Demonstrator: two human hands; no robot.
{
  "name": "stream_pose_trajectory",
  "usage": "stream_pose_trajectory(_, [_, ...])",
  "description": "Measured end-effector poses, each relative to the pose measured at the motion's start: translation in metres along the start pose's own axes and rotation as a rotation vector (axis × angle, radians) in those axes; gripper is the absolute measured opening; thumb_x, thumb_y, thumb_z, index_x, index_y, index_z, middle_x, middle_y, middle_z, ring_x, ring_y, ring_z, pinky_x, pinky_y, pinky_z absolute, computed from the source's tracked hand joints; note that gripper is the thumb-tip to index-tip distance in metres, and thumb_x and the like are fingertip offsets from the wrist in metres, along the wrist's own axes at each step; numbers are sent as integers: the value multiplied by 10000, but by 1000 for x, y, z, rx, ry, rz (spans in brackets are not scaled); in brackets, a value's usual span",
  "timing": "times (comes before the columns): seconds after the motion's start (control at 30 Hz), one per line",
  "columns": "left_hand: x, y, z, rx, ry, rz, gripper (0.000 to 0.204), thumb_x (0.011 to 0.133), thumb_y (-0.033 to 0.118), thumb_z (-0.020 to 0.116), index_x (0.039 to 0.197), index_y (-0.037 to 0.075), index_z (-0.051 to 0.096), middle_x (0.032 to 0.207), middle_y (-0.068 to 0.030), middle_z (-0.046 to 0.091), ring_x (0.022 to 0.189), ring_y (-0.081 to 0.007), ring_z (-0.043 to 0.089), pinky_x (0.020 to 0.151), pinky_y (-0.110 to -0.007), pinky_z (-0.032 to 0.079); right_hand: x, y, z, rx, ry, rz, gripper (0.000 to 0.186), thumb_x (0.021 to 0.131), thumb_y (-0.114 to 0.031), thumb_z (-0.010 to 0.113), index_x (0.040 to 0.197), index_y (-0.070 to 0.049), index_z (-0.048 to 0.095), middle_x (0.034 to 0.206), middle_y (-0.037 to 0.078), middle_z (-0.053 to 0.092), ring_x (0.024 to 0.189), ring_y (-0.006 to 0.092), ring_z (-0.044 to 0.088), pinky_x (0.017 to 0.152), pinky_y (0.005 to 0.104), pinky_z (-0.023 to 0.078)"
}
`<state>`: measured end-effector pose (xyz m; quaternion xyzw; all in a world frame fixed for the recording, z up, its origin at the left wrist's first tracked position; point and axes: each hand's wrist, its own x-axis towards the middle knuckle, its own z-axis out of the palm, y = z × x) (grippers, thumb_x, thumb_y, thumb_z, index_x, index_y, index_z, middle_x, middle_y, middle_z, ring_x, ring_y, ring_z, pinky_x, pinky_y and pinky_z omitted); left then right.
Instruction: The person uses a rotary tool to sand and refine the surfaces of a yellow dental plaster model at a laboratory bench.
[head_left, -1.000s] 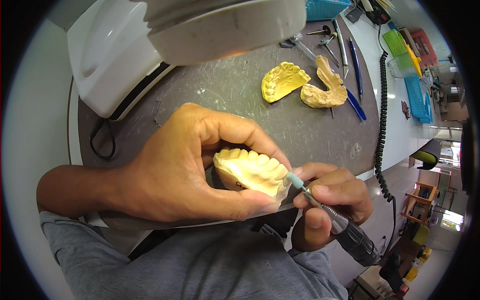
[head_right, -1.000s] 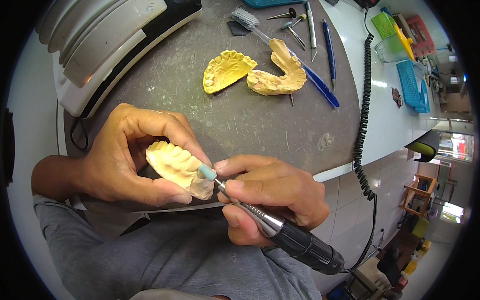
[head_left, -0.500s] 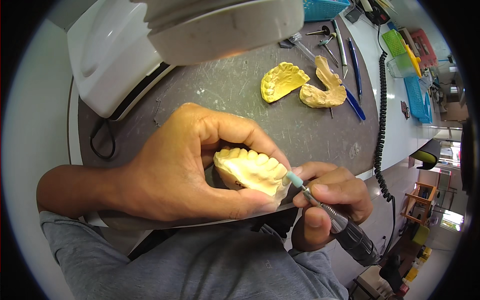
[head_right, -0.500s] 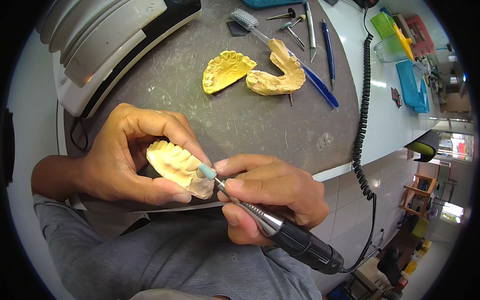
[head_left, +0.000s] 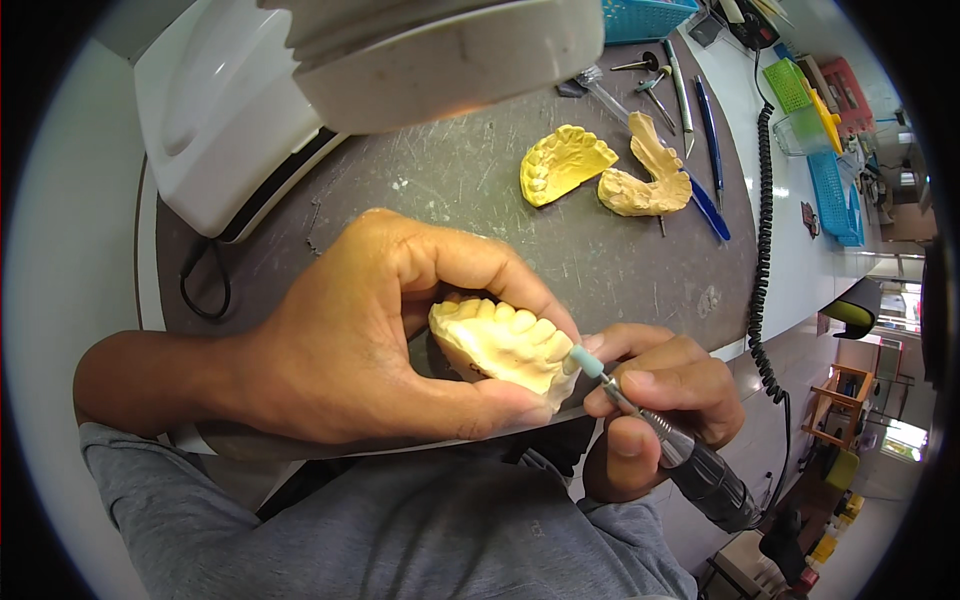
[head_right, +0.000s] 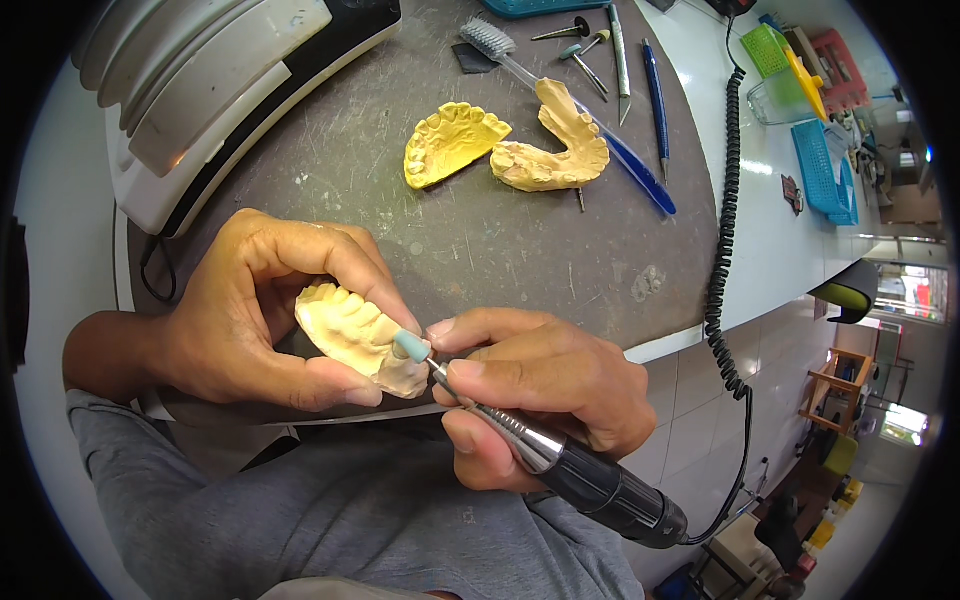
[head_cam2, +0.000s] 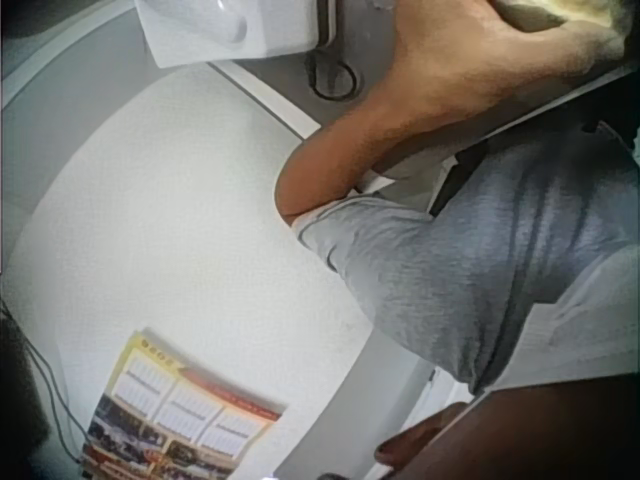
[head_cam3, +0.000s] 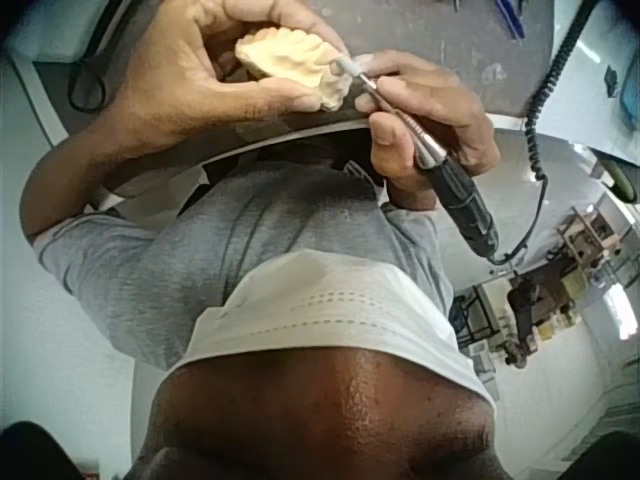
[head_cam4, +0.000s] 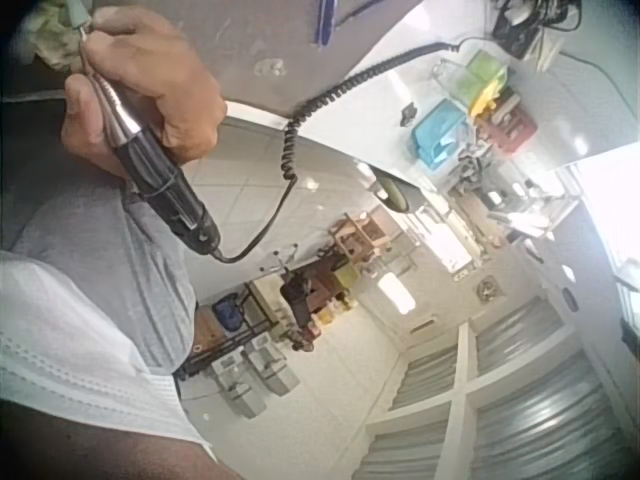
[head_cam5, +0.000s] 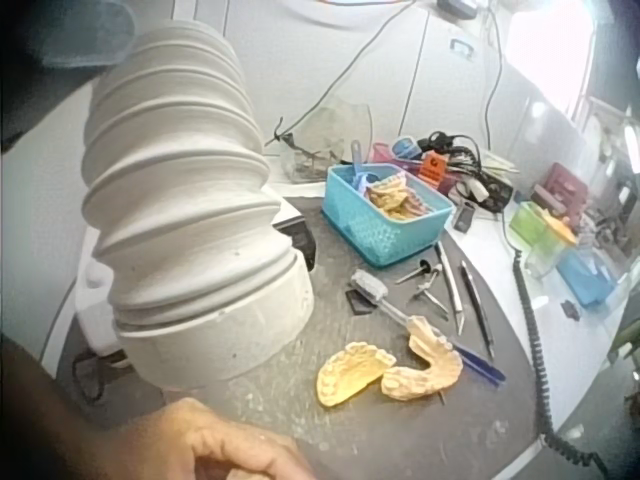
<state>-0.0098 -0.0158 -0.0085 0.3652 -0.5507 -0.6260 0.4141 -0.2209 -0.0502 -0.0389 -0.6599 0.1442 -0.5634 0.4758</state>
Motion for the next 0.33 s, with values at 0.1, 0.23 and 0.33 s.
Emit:
stream_pose_trajectory(0.1, [0,0,1,-23,3,6,329,685,-10,763,985,-43,633,945,-106,617,870,-137,594,772,-253,453,-1,-1,1,3,7,4,217,757,-32,726,921,48,608,718,145,648,749,290,686,666,335,572])
stream_pose_trajectory(0.23, [0,0,1,-28,6,7,333,690,-5,761,995,-40,632,948,-107,620,876,-138,594,776,-254,452,-1,-2,0,-1,9,28,241,752,-36,734,937,44,602,713,142,650,760,291,686,667,334,573])
stream_pose_trajectory(0.33, [0,-1,-1,16,-7,19,355,686,9,777,1006,-35,630,950,-110,618,878,-143,593,778,-256,452,-2,-1,-1,-2,2,27,256,745,-43,747,943,36,605,729,149,653,769,297,686,671,341,573])
